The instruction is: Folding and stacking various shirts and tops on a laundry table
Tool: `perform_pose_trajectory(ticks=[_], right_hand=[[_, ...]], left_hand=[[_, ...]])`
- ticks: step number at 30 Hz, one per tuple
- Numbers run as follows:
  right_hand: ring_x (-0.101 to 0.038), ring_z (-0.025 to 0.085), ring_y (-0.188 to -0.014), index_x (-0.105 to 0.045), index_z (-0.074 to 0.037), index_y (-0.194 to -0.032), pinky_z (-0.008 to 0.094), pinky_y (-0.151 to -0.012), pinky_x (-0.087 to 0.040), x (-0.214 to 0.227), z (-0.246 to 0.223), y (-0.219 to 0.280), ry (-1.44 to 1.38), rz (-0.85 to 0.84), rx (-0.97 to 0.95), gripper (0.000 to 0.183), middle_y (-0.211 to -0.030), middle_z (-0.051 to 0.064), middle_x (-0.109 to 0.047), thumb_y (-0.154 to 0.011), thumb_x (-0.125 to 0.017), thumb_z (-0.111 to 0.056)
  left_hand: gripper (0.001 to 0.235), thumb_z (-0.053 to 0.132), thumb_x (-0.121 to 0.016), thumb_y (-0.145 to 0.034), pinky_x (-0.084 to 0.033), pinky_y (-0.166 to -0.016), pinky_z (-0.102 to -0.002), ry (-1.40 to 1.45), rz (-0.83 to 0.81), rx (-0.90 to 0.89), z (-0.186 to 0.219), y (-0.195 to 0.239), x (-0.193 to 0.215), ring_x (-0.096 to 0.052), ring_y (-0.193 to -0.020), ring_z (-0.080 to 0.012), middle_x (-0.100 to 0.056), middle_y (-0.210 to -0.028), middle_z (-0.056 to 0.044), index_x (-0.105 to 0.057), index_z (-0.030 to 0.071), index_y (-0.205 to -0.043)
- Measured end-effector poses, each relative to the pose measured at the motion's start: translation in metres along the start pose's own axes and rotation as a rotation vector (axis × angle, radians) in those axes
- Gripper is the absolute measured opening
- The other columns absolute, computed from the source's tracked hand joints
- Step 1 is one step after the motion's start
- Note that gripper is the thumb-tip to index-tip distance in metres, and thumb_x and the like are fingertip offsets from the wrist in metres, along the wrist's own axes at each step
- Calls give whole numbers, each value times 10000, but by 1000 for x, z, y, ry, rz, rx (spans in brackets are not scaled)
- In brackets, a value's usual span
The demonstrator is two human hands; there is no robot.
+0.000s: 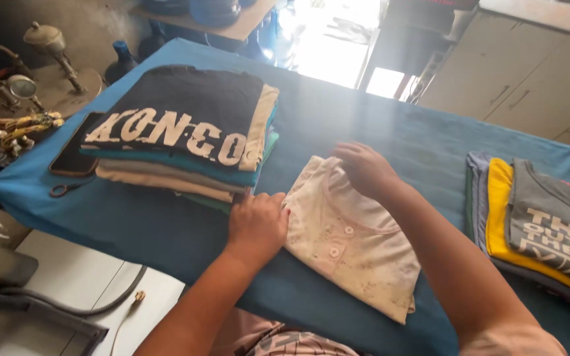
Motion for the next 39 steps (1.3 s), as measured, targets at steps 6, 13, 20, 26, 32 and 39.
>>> perform_pose_trajectory(ticks=[6,13,20,26,32,39], right_hand=[[-699,222,-1169,-745,-293,-1225,396,-1072,-528,29,-63,-43,184,-266,-156,343,-1170,-19,-756,-947,-583,-174],[-693,199,-1100,-699,-346,-1203,337,-914,-553,-37,0,-49,271,41,47,241,-1126,-76,-703,-970,-659,-388],[-54,380,-1576,-225,-184,-1636,569,-1218,-83,-20,-112,12,90,-528,103,837,-1716,115,-136,-983,-295,-702],[-30,291,-1604,-129,-284,-1655,583,-1253,-62,-5,-28,-11,118,-579,-390,822,-1745,49,-31,-960,-187,-720],[-78,369,-1585,-235,-211,-1640,579,-1208,-107,51,-77,114,-121,-341,-44,756,-1727,101,-154,-1007,-404,-589],[-251,447,-1553,-438,-192,-1552,749,-1111,-242,56,32,173,325,27,-167,723,-1690,172,-301,-926,-560,-532]], left_hand=[[475,365,-692,-739,-524,-604,-475,141,12,16,-9,9,-9,-681,-761,-258,-640,-763,38,-689,343,-1213],[540,309,-632,-767,-543,-630,-459,59,46,6,5,23,22,-671,-868,-283,-654,-891,-28,-654,248,-1303],[830,695,-332,-934,10,-1205,-624,224,-843,-161,66,29,3,49,-1585,-342,3,-1732,-104,-218,263,-1633],[813,725,-428,-917,-145,-1151,-627,180,-637,-226,64,32,-12,-78,-1565,-355,-175,-1699,-95,-361,250,-1574],[769,622,-603,-848,-162,-1134,-688,560,-433,-616,138,51,35,-206,-1503,-491,-222,-1680,-215,-532,212,-1495],[826,652,-687,-761,-176,-1121,-713,489,-560,-674,137,51,30,-260,-1452,-525,-363,-1595,-221,-568,231,-1462]])
Point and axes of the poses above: each hand's wrist, its own y-axis away from the middle knuckle, its own x-axis out of the back of the hand, z = x × y, the point moved 8 cm from there along -y, towards the middle knuckle
